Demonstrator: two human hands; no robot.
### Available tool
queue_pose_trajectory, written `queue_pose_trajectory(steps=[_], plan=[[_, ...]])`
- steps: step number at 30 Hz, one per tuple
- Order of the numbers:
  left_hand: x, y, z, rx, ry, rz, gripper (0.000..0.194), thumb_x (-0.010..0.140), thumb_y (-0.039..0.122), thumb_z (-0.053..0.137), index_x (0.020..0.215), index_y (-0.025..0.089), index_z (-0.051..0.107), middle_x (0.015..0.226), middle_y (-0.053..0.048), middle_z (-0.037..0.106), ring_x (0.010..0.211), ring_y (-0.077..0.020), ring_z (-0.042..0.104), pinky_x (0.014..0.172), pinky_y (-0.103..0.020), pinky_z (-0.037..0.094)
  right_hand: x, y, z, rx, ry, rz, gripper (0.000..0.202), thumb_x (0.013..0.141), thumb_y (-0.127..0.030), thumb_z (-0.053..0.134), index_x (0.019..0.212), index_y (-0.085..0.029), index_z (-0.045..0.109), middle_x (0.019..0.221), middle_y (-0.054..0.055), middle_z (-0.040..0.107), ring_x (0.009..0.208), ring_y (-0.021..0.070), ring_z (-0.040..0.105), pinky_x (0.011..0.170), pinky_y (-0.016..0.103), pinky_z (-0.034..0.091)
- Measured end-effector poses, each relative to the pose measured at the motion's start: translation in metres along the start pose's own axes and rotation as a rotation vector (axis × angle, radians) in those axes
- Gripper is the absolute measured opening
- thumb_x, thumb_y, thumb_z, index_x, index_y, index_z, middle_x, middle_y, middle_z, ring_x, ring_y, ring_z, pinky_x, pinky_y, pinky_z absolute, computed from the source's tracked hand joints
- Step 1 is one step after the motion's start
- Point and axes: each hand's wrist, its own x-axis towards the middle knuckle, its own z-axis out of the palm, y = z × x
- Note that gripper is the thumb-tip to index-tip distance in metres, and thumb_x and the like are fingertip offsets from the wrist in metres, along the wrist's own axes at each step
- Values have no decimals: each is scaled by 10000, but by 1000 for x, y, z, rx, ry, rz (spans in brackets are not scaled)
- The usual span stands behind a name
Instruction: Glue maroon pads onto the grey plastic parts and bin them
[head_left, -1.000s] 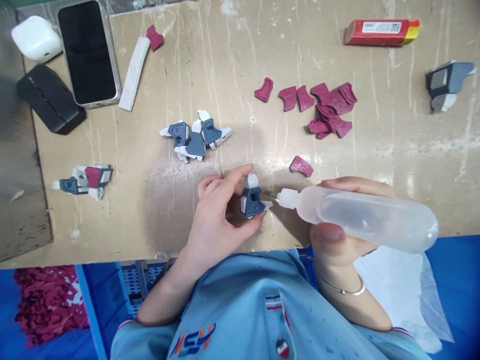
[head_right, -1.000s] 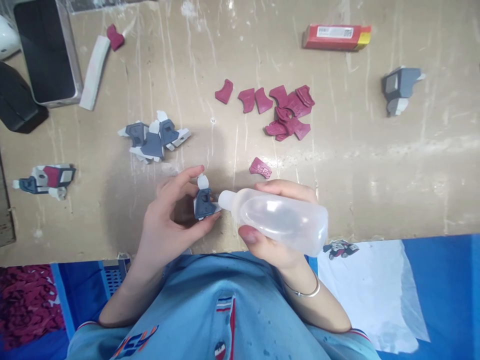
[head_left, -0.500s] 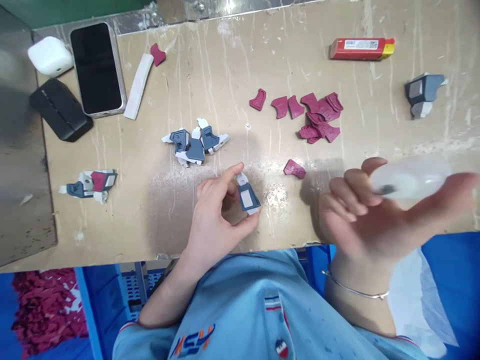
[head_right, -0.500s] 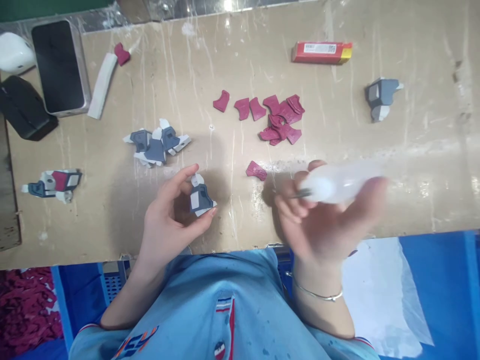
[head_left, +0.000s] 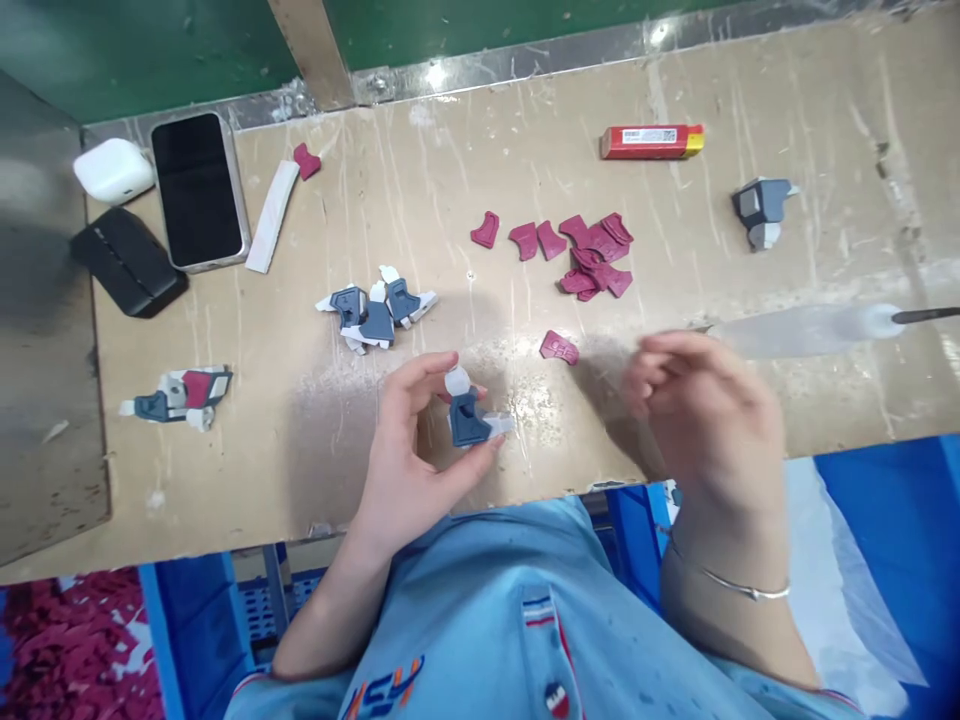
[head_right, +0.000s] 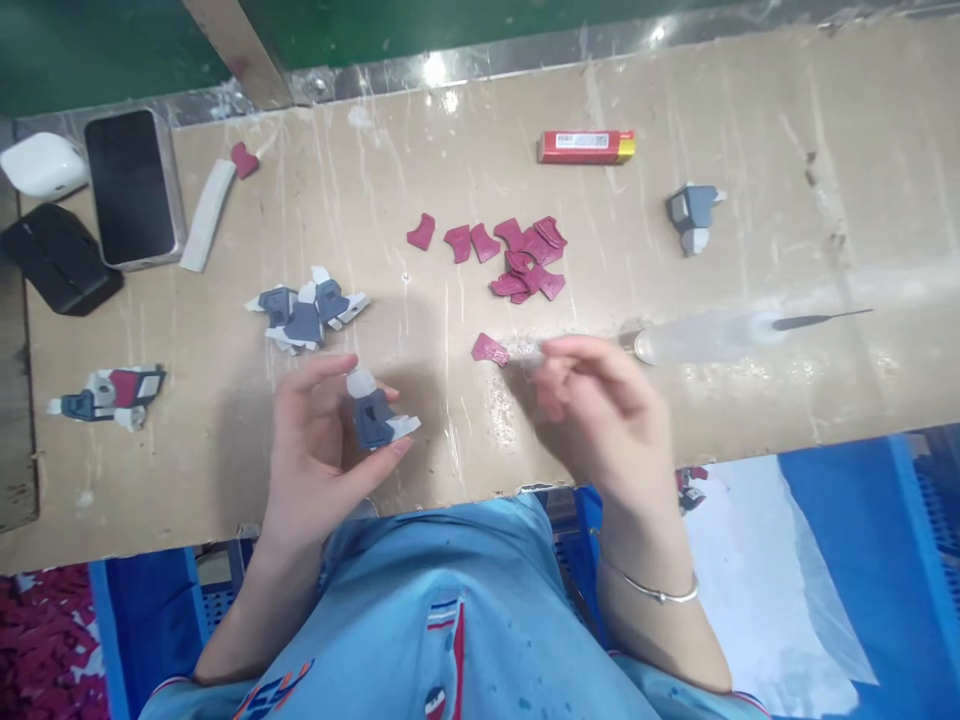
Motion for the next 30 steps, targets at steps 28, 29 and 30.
queue_pose_trajectory(steps=[28,29,30], plan=[[5,3,-3,248,-124,-22,645,804,167,807,1413,306,644,1061,-25,733,1027,-252,686,1071,-460,509,-16,-8,45,-721,-389,-741,511,951,24,713,1411,-197,712,1234,80,844,1202,240,805,999,359,731],[5,4,-3,248,-123,-26,646,800,158,800,1410,305,645,1065,-23,736,1028,-251,689,1074,-460,509,-16,-4,46,-717,-397,-760,504,956,27,704,1418,-175,705,1221,91,847,1202,235,805,998,349,731],[5,4,-4,248,-123,-29,645,797,152,795,1406,303,647,1065,-21,739,1028,-249,692,1075,-459,509,-15,-1,46,-711,-400,-780,488,963,25,695,1415,-159,705,1211,98,849,1199,231,806,995,342,731]])
